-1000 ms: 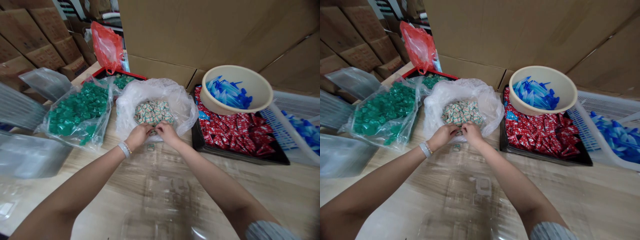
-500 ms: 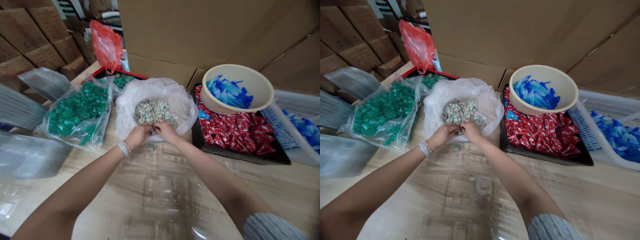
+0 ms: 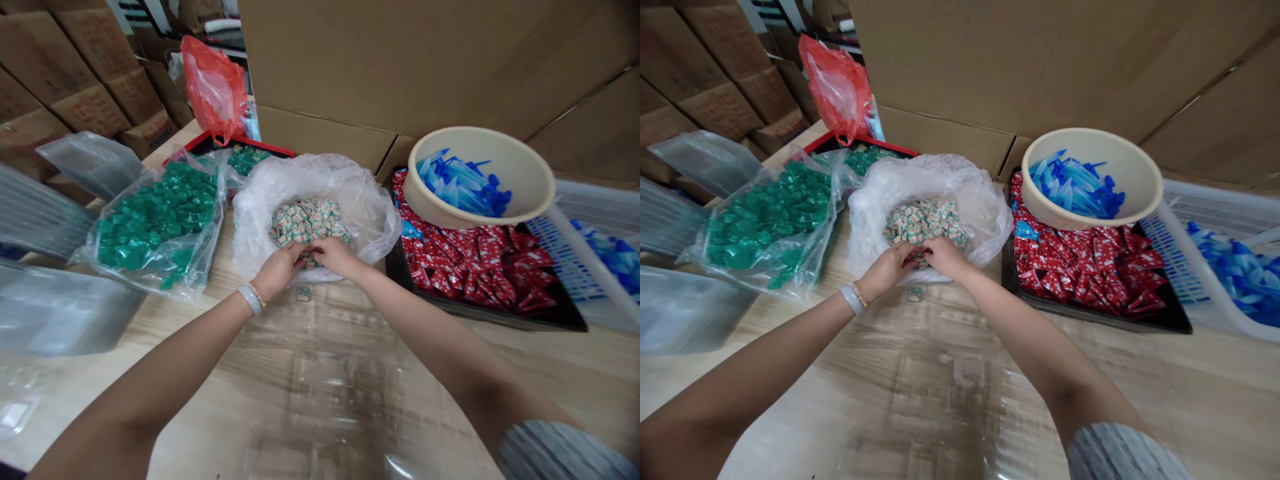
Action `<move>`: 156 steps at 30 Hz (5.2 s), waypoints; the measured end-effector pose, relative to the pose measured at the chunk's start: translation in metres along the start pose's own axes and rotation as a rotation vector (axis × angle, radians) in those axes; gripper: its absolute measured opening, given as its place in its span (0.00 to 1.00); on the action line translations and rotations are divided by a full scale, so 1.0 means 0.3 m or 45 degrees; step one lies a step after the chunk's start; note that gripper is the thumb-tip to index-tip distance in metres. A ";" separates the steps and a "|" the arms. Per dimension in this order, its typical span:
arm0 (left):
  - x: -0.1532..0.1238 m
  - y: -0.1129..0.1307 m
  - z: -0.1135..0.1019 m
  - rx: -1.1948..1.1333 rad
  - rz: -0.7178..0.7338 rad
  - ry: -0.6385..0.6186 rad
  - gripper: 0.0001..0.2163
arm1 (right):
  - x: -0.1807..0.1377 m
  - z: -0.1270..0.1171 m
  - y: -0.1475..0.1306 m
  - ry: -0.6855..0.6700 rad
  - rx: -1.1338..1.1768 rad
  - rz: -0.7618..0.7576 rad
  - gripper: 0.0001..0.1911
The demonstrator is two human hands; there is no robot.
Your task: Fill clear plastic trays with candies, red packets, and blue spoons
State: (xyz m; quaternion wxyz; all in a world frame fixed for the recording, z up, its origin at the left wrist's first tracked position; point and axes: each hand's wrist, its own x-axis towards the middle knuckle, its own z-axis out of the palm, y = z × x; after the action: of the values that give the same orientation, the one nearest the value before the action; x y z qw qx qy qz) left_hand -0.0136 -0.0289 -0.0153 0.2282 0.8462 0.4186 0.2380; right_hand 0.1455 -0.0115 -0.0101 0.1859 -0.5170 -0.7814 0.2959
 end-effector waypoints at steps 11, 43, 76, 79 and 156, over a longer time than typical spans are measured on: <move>0.043 0.000 0.001 0.056 -0.082 -0.043 0.04 | -0.020 0.057 0.051 0.164 0.274 0.007 0.07; 0.070 -0.070 -0.065 0.035 -0.019 -0.103 0.11 | 0.021 0.044 -0.042 0.204 -0.336 -0.064 0.09; -0.033 0.033 -0.029 -0.136 -0.047 -0.159 0.12 | -0.131 -0.043 0.082 0.018 -0.255 0.131 0.08; -0.024 0.033 -0.035 -0.172 -0.111 -0.183 0.11 | -0.118 -0.040 0.077 0.086 -0.267 0.083 0.15; -0.065 -0.151 -0.135 -1.495 -0.851 0.078 0.03 | 0.101 0.147 -0.170 -0.064 -0.764 0.186 0.12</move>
State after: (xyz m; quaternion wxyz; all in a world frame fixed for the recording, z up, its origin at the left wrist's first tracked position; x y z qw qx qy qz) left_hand -0.0752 -0.0124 -0.0142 0.6995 0.3998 0.4652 0.3666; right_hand 0.0715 -0.0104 -0.0104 -0.0160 -0.5961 -0.7990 0.0773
